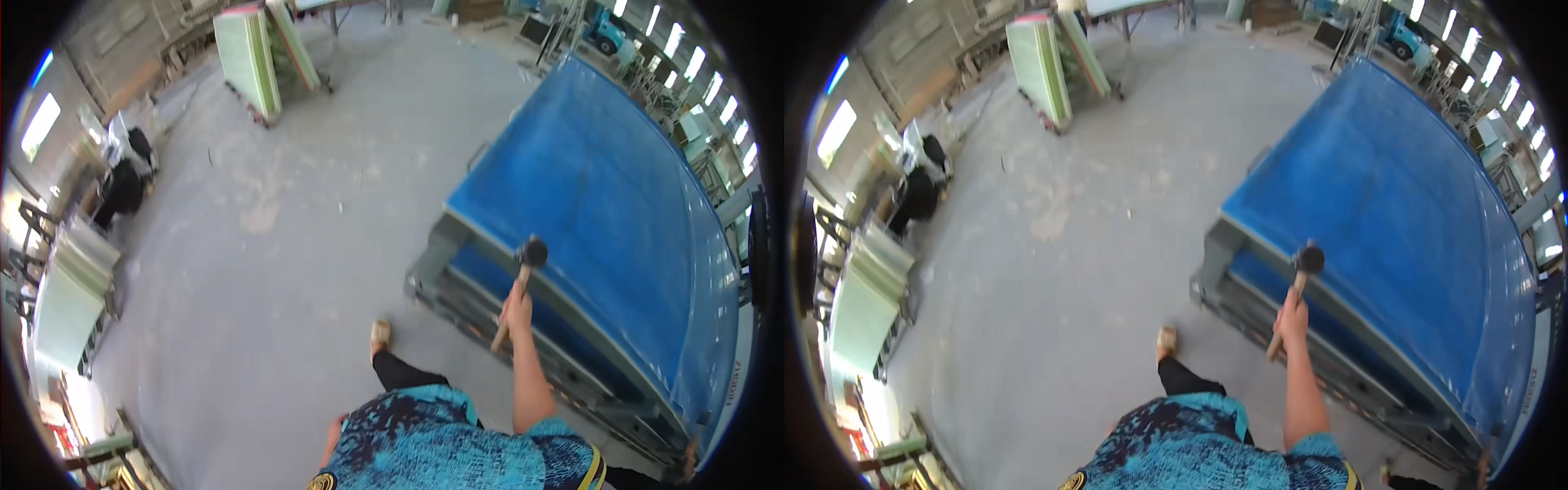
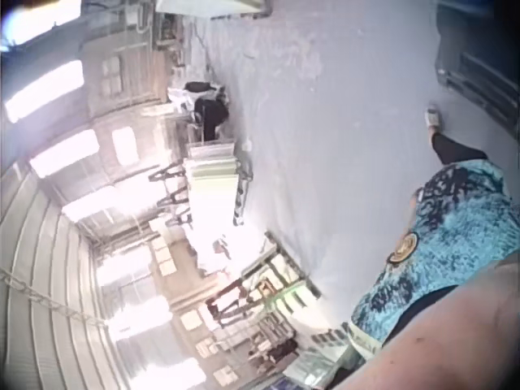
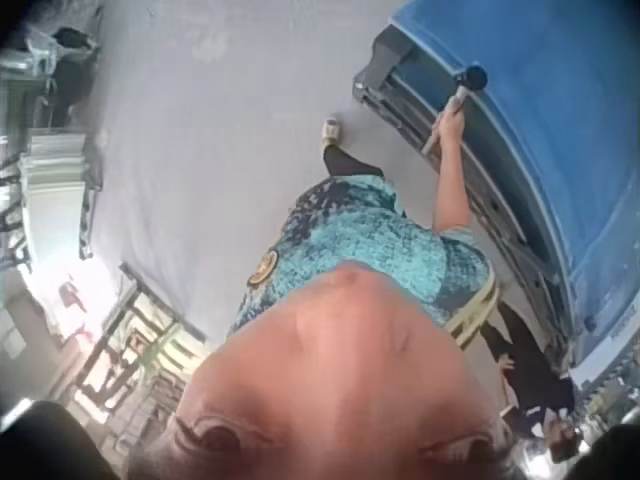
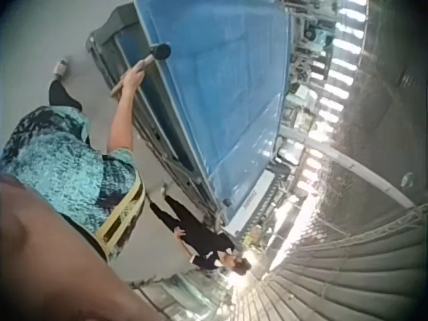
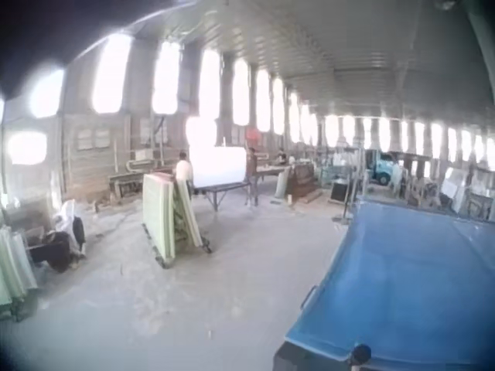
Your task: The person is using a rubber mallet to hammer the edges of a large blue part being fitted onto a metal frame.
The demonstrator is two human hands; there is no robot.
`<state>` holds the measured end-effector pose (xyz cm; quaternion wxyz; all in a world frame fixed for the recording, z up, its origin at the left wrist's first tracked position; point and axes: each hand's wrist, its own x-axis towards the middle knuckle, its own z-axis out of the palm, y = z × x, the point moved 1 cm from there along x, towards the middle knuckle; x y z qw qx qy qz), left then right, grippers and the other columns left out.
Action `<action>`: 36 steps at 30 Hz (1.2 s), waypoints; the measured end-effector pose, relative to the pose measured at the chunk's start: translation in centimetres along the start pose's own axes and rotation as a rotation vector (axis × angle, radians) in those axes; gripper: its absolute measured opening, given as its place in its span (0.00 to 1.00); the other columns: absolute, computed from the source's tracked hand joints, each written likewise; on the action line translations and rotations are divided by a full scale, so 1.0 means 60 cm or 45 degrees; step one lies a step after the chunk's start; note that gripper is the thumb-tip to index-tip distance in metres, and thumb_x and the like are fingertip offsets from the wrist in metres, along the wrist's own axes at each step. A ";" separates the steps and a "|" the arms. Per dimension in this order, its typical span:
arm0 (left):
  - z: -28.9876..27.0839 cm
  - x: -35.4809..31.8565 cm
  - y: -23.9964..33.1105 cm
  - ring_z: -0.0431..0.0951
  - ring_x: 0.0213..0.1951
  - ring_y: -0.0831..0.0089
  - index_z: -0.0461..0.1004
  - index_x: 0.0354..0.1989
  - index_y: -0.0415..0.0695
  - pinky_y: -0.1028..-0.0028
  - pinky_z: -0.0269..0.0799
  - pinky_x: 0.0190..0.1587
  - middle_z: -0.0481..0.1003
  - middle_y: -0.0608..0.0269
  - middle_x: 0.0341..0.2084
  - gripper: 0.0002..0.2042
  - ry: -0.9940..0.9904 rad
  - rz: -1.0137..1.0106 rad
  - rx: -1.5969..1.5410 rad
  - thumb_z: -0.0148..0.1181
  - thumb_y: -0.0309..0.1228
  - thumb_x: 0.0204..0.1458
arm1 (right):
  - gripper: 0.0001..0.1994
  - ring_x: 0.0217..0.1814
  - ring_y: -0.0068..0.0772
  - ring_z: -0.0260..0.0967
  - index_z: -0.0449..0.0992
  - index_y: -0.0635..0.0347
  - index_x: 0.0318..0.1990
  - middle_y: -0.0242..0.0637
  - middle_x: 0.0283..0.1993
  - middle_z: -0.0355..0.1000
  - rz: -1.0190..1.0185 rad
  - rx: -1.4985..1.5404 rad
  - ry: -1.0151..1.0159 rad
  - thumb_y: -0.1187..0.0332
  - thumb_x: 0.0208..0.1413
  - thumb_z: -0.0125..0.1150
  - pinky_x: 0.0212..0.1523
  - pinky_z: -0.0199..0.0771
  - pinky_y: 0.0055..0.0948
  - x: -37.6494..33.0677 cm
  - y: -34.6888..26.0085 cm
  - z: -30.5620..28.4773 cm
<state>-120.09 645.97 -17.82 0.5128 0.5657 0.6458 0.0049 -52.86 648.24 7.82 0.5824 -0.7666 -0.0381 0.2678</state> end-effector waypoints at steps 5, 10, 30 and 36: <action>-0.219 0.222 0.175 0.84 0.63 0.50 0.86 0.62 0.44 0.54 0.77 0.66 0.87 0.44 0.56 0.24 0.010 -0.083 0.057 0.67 0.46 0.63 | 0.25 0.12 0.30 0.65 0.71 0.58 0.40 0.32 0.18 0.67 0.040 0.188 0.103 0.43 0.79 0.55 0.16 0.68 0.33 0.033 -0.114 0.176; -0.557 0.515 0.405 0.89 0.38 0.59 0.87 0.56 0.36 0.58 0.85 0.46 0.89 0.48 0.39 0.20 0.417 -0.102 0.022 0.66 0.39 0.65 | 0.19 0.16 0.34 0.68 0.67 0.51 0.40 0.33 0.23 0.68 0.304 0.509 0.067 0.48 0.72 0.66 0.18 0.69 0.40 0.146 -0.255 0.358; -0.396 1.422 1.926 0.87 0.55 0.49 0.80 0.67 0.42 0.58 0.81 0.59 0.87 0.41 0.50 0.21 -0.776 1.341 0.528 0.63 0.41 0.72 | 0.17 0.22 0.28 0.67 0.74 0.50 0.45 0.28 0.29 0.69 0.230 1.267 1.211 0.51 0.67 0.72 0.24 0.69 0.33 0.415 -0.512 0.956; -0.136 1.029 2.115 0.82 0.65 0.51 0.77 0.71 0.47 0.55 0.77 0.66 0.82 0.51 0.64 0.24 -1.425 2.206 0.694 0.69 0.38 0.68 | 0.17 0.19 0.24 0.66 0.75 0.60 0.41 0.28 0.24 0.68 0.224 0.925 1.641 0.54 0.71 0.69 0.23 0.69 0.31 0.389 -0.529 0.918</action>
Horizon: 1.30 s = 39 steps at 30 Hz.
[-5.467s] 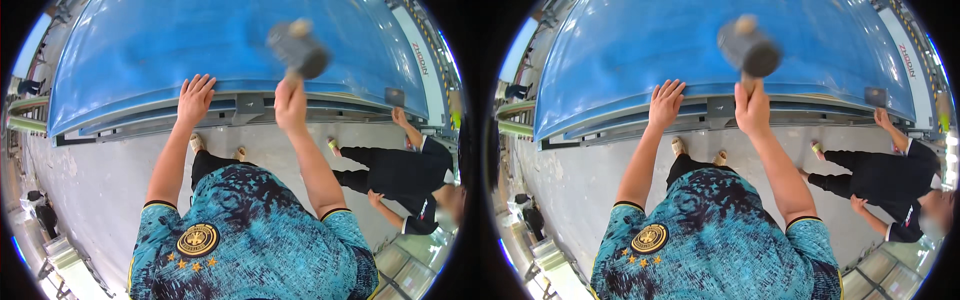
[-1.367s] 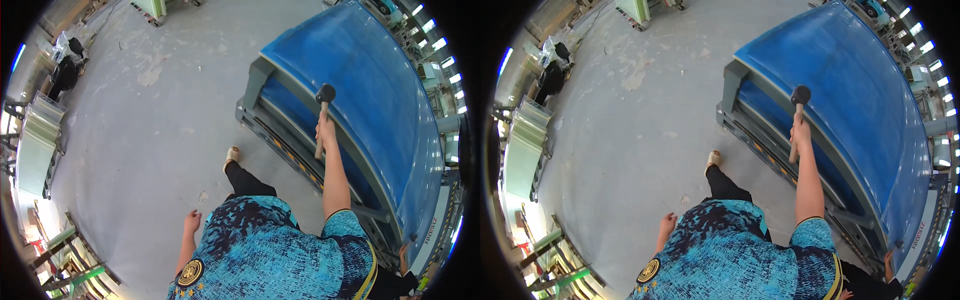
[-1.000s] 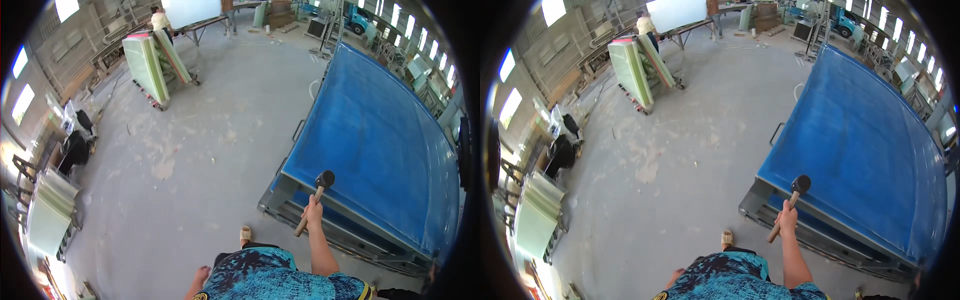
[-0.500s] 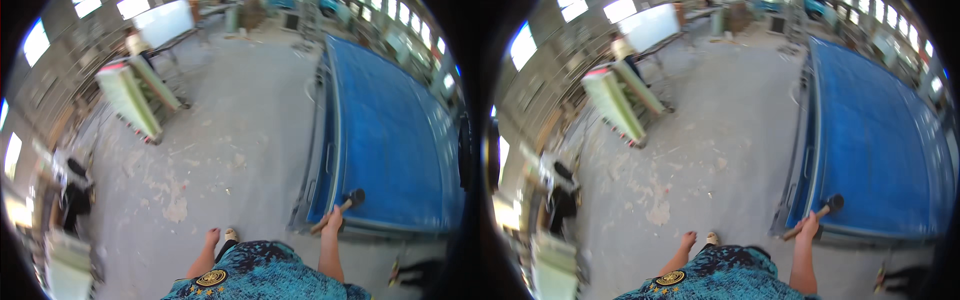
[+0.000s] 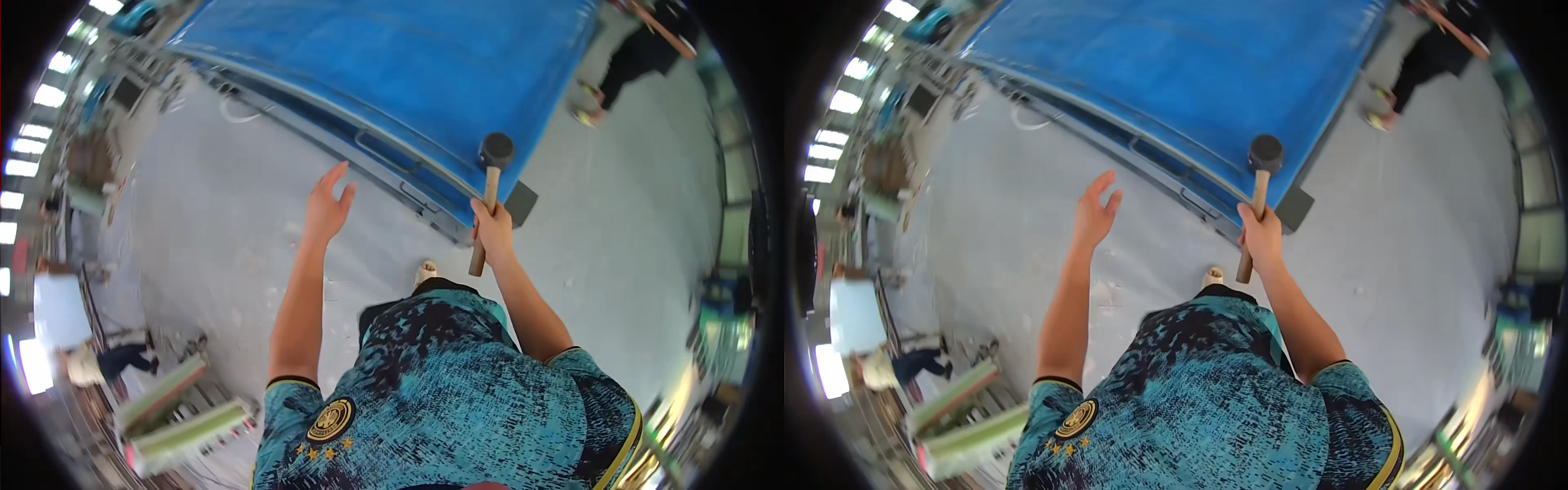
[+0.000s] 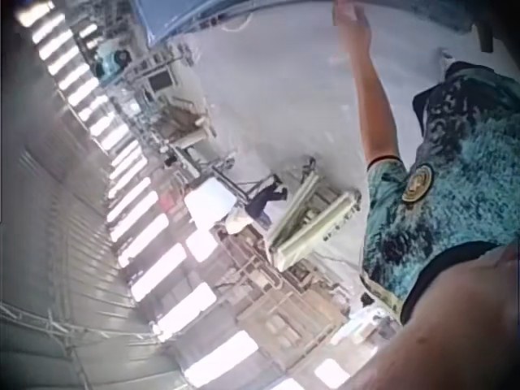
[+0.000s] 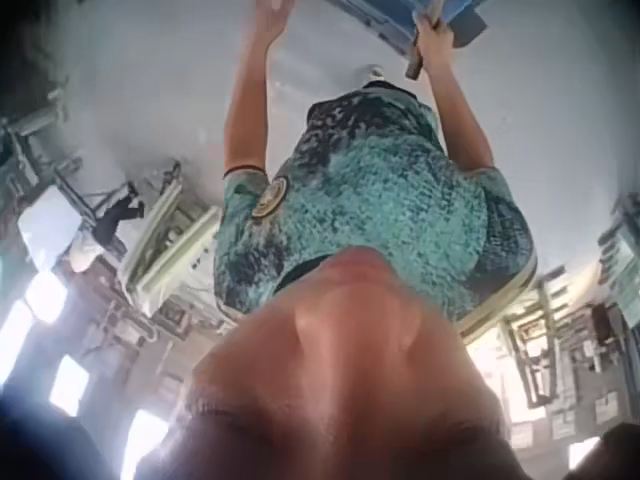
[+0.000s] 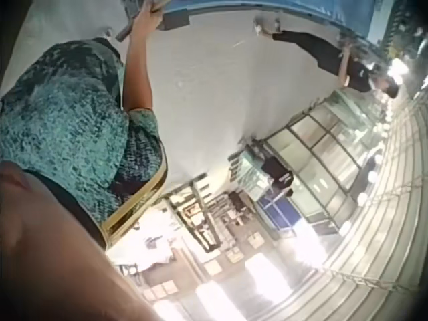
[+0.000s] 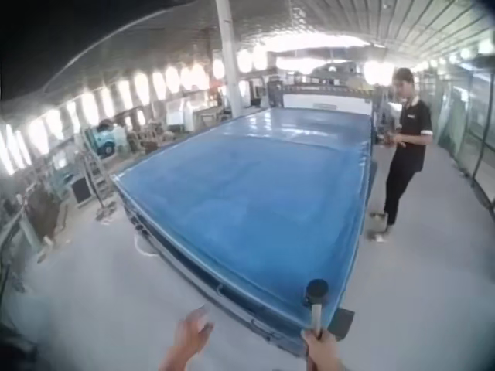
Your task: The person is using a rubber mallet to hammer the edges of a large blue part being fitted onto a metal frame.
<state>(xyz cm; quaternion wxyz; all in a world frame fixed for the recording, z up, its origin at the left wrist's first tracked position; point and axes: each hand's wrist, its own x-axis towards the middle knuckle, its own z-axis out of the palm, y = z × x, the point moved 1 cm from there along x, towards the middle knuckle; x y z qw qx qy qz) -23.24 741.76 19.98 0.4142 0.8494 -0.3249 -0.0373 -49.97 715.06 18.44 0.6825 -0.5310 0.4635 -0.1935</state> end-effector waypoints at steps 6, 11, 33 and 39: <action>0.078 0.221 0.069 0.69 0.76 0.50 0.79 0.71 0.57 0.47 0.63 0.77 0.77 0.57 0.70 0.24 -0.323 0.904 0.324 0.69 0.43 0.68 | 0.20 0.21 0.24 0.68 0.77 0.62 0.39 0.31 0.25 0.71 -0.236 0.068 0.145 0.52 0.75 0.64 0.24 0.69 0.29 -0.088 -0.201 0.033; 0.116 0.290 -0.033 0.68 0.77 0.51 0.78 0.73 0.65 0.46 0.56 0.81 0.73 0.59 0.75 0.22 -0.414 1.122 0.264 0.64 0.43 0.71 | 0.29 0.26 0.25 0.71 0.75 0.61 0.40 0.32 0.29 0.73 -0.986 0.196 0.424 0.41 0.80 0.51 0.28 0.71 0.29 -0.195 -0.349 0.102; 0.026 0.350 -0.072 0.56 0.84 0.51 0.67 0.82 0.69 0.45 0.49 0.85 0.61 0.58 0.83 0.34 -0.646 1.352 0.209 0.66 0.41 0.67 | 0.22 0.25 0.28 0.72 0.71 0.55 0.39 0.38 0.29 0.72 -0.266 -0.151 1.375 0.48 0.83 0.47 0.29 0.74 0.32 -0.258 -0.254 0.230; 0.044 0.321 -0.061 0.57 0.83 0.51 0.69 0.81 0.69 0.45 0.48 0.84 0.61 0.58 0.83 0.31 -0.701 1.316 0.193 0.64 0.40 0.68 | 0.12 0.27 0.30 0.73 0.69 0.59 0.49 0.37 0.28 0.72 -0.909 -0.352 1.452 0.59 0.83 0.47 0.31 0.75 0.35 -0.199 -0.165 0.219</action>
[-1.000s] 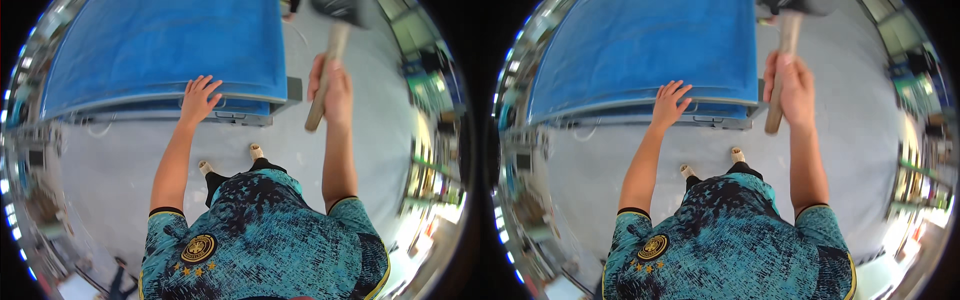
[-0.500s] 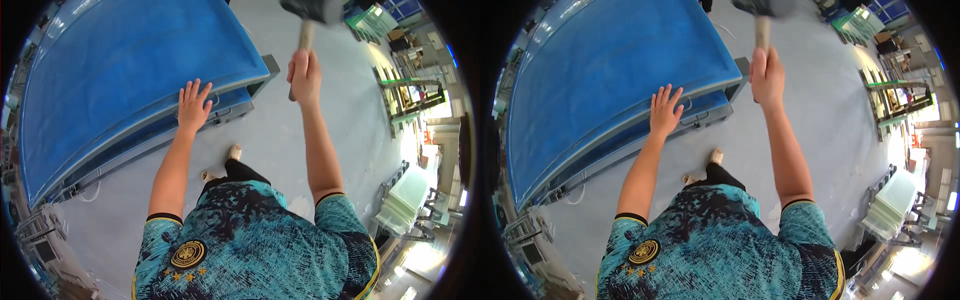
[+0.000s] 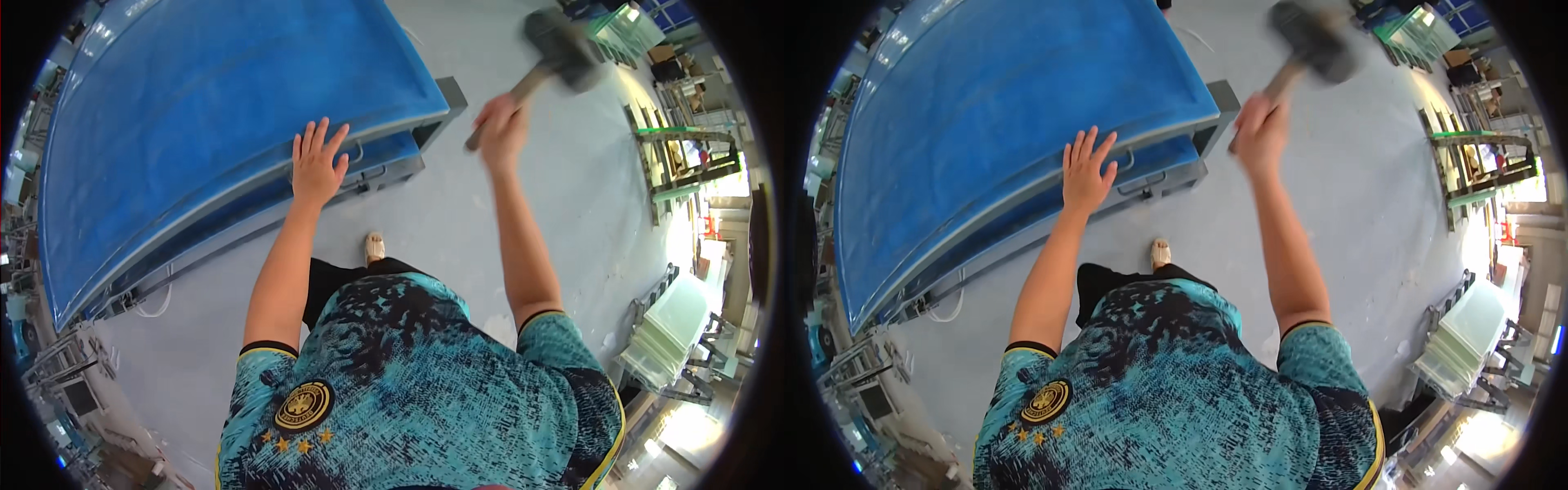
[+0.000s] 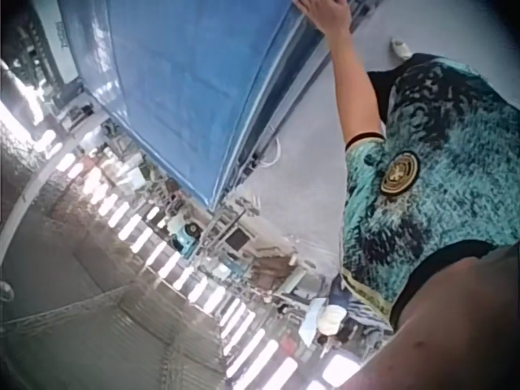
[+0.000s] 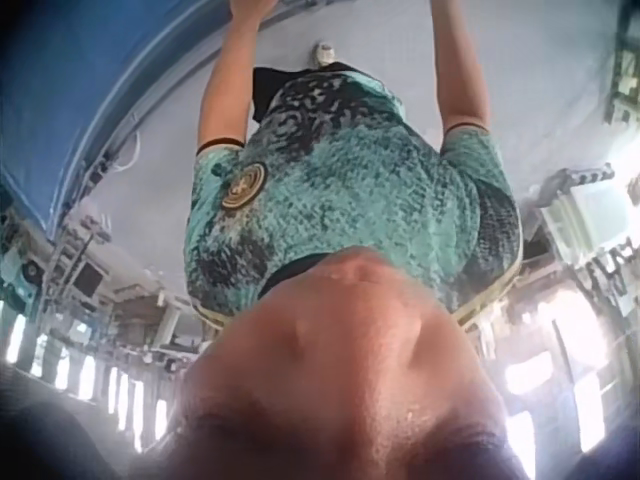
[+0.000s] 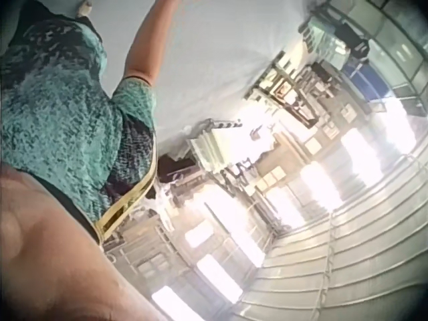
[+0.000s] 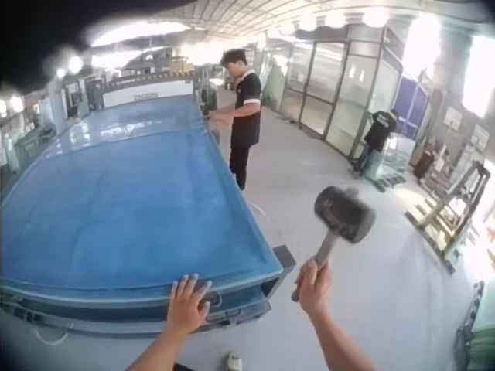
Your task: The person is using a rubber mallet to hammer the edges of a large blue part being fitted onto a metal frame.
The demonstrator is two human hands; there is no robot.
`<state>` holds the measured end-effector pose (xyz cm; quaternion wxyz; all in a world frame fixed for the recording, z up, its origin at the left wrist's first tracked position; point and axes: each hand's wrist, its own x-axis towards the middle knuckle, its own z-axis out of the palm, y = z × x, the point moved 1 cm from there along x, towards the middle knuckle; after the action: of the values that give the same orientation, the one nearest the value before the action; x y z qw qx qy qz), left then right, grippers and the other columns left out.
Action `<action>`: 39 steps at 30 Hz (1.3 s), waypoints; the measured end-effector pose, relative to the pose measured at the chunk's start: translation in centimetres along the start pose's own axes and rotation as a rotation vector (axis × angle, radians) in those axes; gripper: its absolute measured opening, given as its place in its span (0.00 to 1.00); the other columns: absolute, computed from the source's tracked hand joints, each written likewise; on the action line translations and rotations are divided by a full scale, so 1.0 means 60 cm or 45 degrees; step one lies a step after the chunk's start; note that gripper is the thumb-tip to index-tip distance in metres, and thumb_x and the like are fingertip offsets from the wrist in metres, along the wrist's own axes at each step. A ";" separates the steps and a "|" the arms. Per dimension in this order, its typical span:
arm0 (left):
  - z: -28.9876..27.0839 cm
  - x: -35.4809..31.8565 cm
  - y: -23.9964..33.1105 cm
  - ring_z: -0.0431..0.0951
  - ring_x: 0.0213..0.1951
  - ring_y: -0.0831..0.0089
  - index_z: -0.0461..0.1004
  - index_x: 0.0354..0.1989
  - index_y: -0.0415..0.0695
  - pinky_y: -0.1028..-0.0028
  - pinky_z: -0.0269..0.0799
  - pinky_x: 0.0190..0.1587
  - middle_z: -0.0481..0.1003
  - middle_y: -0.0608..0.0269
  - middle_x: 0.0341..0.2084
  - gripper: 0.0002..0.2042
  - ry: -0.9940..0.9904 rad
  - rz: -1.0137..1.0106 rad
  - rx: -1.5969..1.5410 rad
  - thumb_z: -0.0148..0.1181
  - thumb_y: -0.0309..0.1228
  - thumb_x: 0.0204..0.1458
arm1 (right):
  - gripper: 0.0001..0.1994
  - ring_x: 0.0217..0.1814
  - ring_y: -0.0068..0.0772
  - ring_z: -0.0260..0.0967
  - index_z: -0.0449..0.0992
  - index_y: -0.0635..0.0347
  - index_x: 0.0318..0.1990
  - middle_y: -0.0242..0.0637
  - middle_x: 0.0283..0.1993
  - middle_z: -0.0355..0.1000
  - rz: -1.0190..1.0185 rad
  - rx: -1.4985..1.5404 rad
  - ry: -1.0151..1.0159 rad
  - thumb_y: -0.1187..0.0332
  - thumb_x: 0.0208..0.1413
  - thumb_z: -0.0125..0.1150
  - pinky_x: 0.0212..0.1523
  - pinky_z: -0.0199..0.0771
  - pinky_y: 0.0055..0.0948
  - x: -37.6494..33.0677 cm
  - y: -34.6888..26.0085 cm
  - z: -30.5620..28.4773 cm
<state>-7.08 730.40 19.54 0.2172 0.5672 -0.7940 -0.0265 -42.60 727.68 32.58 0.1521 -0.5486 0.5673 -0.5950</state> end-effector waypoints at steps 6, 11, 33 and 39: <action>0.012 0.014 -0.018 0.57 0.83 0.49 0.67 0.82 0.68 0.44 0.48 0.84 0.61 0.58 0.83 0.33 0.026 -0.024 0.056 0.65 0.38 0.67 | 0.23 0.41 0.66 0.82 0.76 0.63 0.48 0.56 0.37 0.83 0.339 -0.589 -0.799 0.47 0.77 0.59 0.44 0.79 0.57 -0.030 -0.102 0.039; 0.004 0.019 -0.014 0.57 0.83 0.49 0.67 0.81 0.67 0.44 0.48 0.84 0.62 0.57 0.82 0.33 0.033 -0.034 0.060 0.64 0.37 0.67 | 0.21 0.31 0.47 0.74 0.75 0.62 0.49 0.46 0.30 0.76 0.037 -0.014 -0.240 0.49 0.78 0.59 0.37 0.77 0.45 -0.008 -0.144 0.056; -0.046 -0.045 -0.058 0.56 0.84 0.51 0.66 0.82 0.67 0.41 0.47 0.84 0.60 0.60 0.84 0.35 0.142 -0.129 0.083 0.66 0.36 0.65 | 0.18 0.30 0.45 0.77 0.73 0.64 0.50 0.46 0.30 0.77 0.219 0.072 -0.378 0.54 0.78 0.59 0.34 0.76 0.44 -0.003 -0.218 0.079; -0.021 -0.072 -0.083 0.57 0.84 0.51 0.68 0.81 0.65 0.40 0.46 0.84 0.62 0.60 0.83 0.34 0.159 -0.263 0.105 0.66 0.35 0.64 | 0.19 0.32 0.49 0.79 0.73 0.63 0.48 0.47 0.31 0.79 0.204 -0.749 -0.854 0.52 0.78 0.58 0.38 0.80 0.48 -0.096 -0.015 0.103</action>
<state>-1.07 732.82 17.88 0.2389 0.6549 -0.7167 0.0192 -35.05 729.45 29.02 0.2107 -0.6853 0.6723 -0.1843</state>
